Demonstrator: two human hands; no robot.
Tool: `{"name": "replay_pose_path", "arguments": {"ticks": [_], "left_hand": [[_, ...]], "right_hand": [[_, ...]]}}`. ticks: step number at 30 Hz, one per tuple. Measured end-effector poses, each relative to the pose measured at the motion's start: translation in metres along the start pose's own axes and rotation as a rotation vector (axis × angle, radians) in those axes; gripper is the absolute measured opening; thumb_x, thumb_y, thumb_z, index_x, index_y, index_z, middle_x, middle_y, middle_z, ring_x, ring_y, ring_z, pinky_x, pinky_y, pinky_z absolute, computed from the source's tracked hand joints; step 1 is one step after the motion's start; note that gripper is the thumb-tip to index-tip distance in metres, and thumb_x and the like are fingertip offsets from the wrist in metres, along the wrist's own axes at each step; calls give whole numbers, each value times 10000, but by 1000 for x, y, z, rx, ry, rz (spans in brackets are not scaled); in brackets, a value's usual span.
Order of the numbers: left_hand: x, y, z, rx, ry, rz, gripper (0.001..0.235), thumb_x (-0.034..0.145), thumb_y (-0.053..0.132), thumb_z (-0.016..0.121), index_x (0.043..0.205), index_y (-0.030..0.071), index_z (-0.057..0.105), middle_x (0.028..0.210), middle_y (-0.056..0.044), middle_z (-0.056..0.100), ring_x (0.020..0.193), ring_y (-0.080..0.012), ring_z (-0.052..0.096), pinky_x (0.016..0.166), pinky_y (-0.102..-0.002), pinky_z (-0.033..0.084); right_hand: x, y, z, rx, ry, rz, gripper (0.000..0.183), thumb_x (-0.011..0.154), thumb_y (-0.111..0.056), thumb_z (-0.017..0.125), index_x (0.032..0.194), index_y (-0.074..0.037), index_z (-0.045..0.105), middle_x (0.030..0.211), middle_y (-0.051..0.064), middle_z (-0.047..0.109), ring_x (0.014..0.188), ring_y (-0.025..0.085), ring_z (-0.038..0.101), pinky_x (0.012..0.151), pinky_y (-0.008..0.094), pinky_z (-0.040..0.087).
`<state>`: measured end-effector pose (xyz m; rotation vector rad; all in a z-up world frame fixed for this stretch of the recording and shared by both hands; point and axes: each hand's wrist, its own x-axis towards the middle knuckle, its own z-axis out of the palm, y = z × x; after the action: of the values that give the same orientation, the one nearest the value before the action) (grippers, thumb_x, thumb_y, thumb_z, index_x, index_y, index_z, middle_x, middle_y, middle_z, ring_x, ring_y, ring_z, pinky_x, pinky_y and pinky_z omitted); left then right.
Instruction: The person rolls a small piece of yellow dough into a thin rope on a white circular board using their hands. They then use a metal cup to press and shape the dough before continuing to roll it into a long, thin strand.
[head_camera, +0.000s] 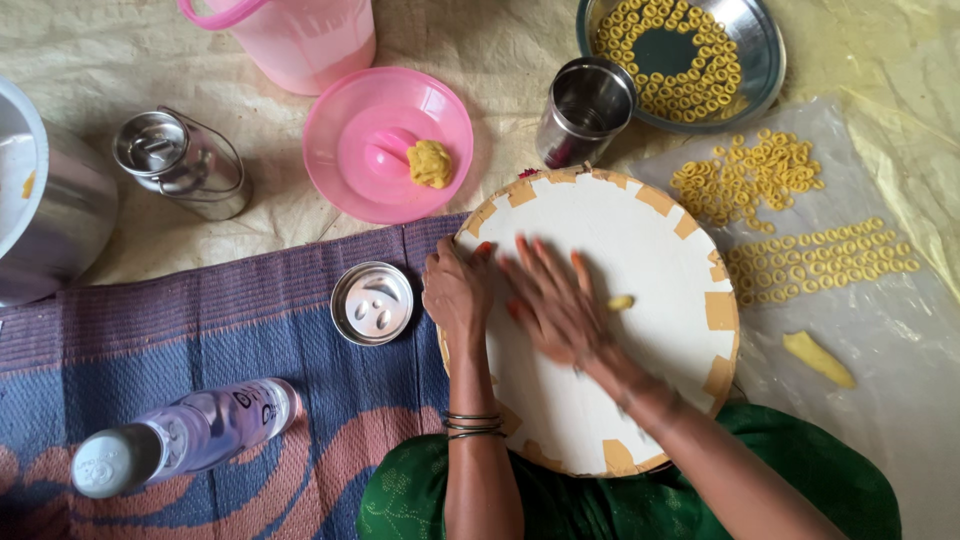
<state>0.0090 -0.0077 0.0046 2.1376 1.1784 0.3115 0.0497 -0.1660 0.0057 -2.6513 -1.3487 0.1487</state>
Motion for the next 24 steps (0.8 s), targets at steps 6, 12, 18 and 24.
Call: {"name": "replay_pose_path", "arguments": {"ticks": [6, 12, 18, 24], "left_hand": [[-3, 0, -2, -43, 16, 4, 554, 841, 464, 762, 1251, 112, 643, 1106, -213, 684, 1029, -430, 647, 839, -542, 519], [-1, 0, 2, -30, 31, 23, 549, 851, 430, 753, 1277, 103, 635, 1093, -226, 680, 1013, -433, 650, 823, -540, 523], [0, 1, 4, 2, 28, 15, 522, 862, 452, 743, 1236, 99, 650, 1083, -225, 685, 1015, -433, 659, 833, -539, 528], [0, 1, 3, 24, 30, 39, 551, 873, 490, 744, 1232, 84, 647, 1091, -214, 692, 1016, -437, 656, 829, -536, 532]], "right_hand": [[-100, -23, 0, -48, 35, -63, 646, 1015, -413, 383, 1606, -187, 255, 1699, 76, 142, 1548, 267, 143, 1208, 596, 75], [-50, -21, 1, -69, 83, 75, 640, 1002, -386, 418, 1596, -190, 281, 1695, 95, 173, 1551, 281, 175, 1187, 620, 115], [67, 9, -5, 25, 49, 264, 608, 1071, -488, 268, 1628, -246, 227, 1718, 69, 137, 1568, 269, 146, 1168, 686, 74], [30, 53, -18, -83, 13, 194, 662, 1043, -497, 252, 1630, -196, 201, 1714, 75, 122, 1559, 267, 119, 1158, 680, 70]]}}
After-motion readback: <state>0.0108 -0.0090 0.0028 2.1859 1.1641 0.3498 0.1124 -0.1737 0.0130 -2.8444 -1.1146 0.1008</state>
